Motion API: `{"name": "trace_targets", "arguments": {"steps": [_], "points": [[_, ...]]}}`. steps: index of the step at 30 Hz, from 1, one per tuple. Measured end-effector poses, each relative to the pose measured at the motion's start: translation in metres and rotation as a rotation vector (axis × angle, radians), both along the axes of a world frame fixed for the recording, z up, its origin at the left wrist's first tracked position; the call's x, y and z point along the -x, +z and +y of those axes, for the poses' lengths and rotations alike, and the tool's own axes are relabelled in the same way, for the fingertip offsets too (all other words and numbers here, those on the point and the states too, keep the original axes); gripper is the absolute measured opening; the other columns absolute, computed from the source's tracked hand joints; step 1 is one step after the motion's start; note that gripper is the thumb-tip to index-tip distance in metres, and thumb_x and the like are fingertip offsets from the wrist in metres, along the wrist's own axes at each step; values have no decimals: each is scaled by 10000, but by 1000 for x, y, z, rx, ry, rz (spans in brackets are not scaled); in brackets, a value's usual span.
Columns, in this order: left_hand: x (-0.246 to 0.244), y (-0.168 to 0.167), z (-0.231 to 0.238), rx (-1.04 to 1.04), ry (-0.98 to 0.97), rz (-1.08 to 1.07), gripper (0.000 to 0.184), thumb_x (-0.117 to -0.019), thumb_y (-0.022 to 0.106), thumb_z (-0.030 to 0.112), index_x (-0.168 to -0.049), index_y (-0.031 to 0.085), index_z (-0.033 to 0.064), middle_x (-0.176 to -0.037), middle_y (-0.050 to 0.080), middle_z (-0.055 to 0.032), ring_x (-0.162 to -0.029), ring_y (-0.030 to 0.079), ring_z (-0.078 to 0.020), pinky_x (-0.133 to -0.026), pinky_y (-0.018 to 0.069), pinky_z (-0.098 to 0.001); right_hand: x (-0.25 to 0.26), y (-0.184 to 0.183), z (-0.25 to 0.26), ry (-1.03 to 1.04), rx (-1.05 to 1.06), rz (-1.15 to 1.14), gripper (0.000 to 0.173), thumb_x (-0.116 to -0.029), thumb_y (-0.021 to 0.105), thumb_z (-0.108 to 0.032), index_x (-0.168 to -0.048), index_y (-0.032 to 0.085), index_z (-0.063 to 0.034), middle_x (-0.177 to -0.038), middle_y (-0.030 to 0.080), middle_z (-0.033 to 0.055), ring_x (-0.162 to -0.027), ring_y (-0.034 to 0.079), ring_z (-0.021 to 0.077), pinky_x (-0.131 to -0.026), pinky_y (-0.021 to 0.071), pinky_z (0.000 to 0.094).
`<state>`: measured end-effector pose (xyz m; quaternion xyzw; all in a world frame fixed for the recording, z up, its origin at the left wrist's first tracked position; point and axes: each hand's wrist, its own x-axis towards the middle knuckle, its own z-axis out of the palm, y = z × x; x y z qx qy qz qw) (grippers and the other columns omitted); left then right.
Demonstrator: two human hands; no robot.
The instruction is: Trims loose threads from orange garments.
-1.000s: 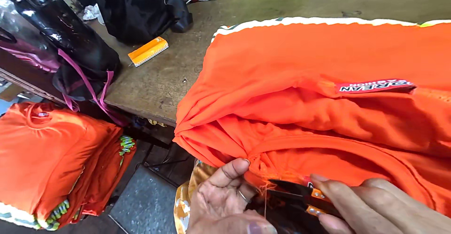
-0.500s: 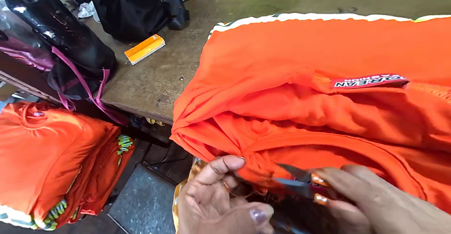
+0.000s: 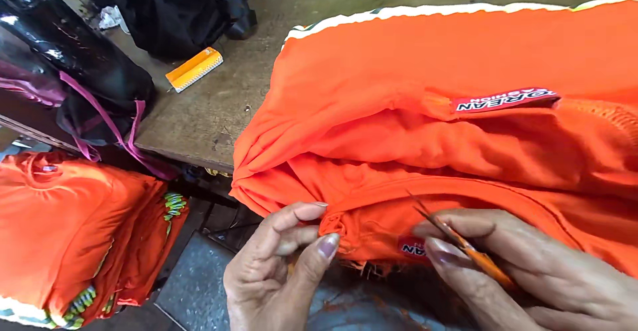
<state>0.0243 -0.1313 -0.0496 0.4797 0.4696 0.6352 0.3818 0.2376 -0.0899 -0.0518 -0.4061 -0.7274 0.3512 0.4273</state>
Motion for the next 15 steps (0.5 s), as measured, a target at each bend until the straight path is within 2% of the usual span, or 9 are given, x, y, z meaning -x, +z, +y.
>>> {"name": "trace_targets", "arguments": {"steps": [2, 4, 7, 9, 12, 15], "points": [[-1, 2, 0, -10, -11, -103, 298, -935, 704, 4, -1232, 695, 26, -925, 746, -129, -796, 728, -158, -769, 626, -313, 1, 3, 1, 66, 27, 48, 170, -1004, 607, -143, -1065, 691, -9, -918, 726, 35, -798, 646, -6, -681, 530, 145], [-3, 4, -1, -3, -21, -190, 305, -933, 708, 3, -1236, 689, 35, -918, 752, -161, -794, 758, -215, -735, 655, -363, 5, 7, 1, 118, 61, 111, 158, -1001, 626, -131, -1034, 704, 2, -911, 727, 36, -795, 641, -13, -675, 520, 131], [-10, 0, -4, -57, -27, -157, 306, -936, 707, 3, -1240, 694, 40, -986, 759, -139, -847, 749, -183, -776, 637, -319, 19, 15, -1, 126, 155, 192, 151, -969, 703, -156, -975, 725, -7, -802, 697, -10, -680, 580, -48, -575, 466, 109], [-13, -3, -5, -88, -27, -128, 305, -938, 704, 7, -1240, 701, 48, -1041, 759, -107, -893, 740, -146, -822, 623, -288, 28, 17, -1, 81, 161, 187, 134, -917, 756, -162, -930, 738, -31, -766, 689, -31, -651, 567, -59, -551, 455, 98], [-11, -5, -5, -107, -24, -112, 279, -943, 701, 12, -1218, 710, 58, -1034, 753, -105, -879, 737, -156, -804, 630, -308, 34, 15, 1, 62, 123, 149, 33, -884, 719, -69, -891, 737, -43, -749, 687, -31, -650, 582, -52, -556, 469, 95], [-10, -5, -6, -60, -39, -190, 220, -944, 695, 6, -1160, 731, 29, -998, 751, -143, -836, 750, -192, -744, 648, -329, 33, 12, 1, 81, 124, 165, 43, -866, 687, -44, -873, 727, -30, -739, 673, -26, -639, 560, -58, -544, 446, 89]]}}
